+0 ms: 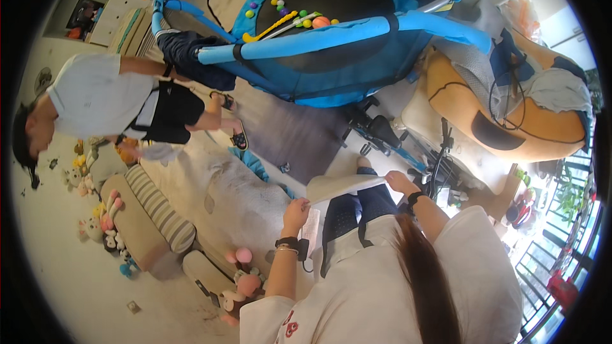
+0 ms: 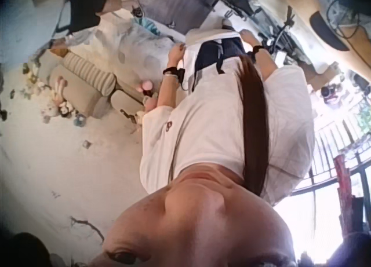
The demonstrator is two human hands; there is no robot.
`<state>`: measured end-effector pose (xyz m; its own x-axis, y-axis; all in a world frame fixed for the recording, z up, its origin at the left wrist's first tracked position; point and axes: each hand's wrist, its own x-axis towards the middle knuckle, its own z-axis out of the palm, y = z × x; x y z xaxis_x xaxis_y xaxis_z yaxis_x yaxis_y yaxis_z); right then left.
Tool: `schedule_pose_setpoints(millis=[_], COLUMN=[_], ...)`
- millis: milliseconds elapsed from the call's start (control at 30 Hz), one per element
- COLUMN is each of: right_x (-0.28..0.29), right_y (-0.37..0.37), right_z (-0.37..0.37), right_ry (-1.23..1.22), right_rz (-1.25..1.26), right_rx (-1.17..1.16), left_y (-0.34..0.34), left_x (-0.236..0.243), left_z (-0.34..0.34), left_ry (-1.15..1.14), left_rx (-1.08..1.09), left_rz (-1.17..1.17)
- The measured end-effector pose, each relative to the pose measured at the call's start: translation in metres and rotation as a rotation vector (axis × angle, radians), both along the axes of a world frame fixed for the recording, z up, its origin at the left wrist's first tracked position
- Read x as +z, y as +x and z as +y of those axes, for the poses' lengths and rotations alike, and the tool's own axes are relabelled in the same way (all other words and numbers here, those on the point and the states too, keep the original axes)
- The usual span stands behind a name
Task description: The person wipes a white shelf unit with a grey cloth, moving cleaning bottles aside to reach the surface. They then wipe the side of the unit and a nearby curtain before adjusting their head-mounted camera strap.
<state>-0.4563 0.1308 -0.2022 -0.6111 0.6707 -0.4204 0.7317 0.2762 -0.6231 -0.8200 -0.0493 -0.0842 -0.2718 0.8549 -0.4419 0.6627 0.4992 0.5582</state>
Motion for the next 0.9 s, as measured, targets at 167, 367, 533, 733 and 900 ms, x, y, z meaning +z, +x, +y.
schedule_pose_setpoints(millis=[167,367,533,733,900], right_x=[-0.014,0.008,0.011,0.063,0.022], right_y=[-0.009,-0.051,-0.089,-0.122,-0.09], right_z=[-0.017,-0.024,-0.028,-0.015,-0.015], right_ry=[0.055,-0.169,0.093,-0.168,-0.051], right_rz=[-0.043,-0.193,-0.133,-0.09,-0.168], right_rx=[-0.071,-0.18,-0.167,-0.462,-0.204], left_y=[-0.034,-0.095,-0.14,-0.171,-0.145], left_x=[-0.011,-0.039,-0.071,-0.092,-0.068], left_z=[0.031,0.069,0.086,0.069,0.075], left_ry=[-0.025,0.086,0.014,-0.055,-0.222], left_rx=[-0.103,-0.24,-0.258,-0.261,-0.253], left_rz=[-0.031,-0.122,-0.163,-0.139,-0.18])
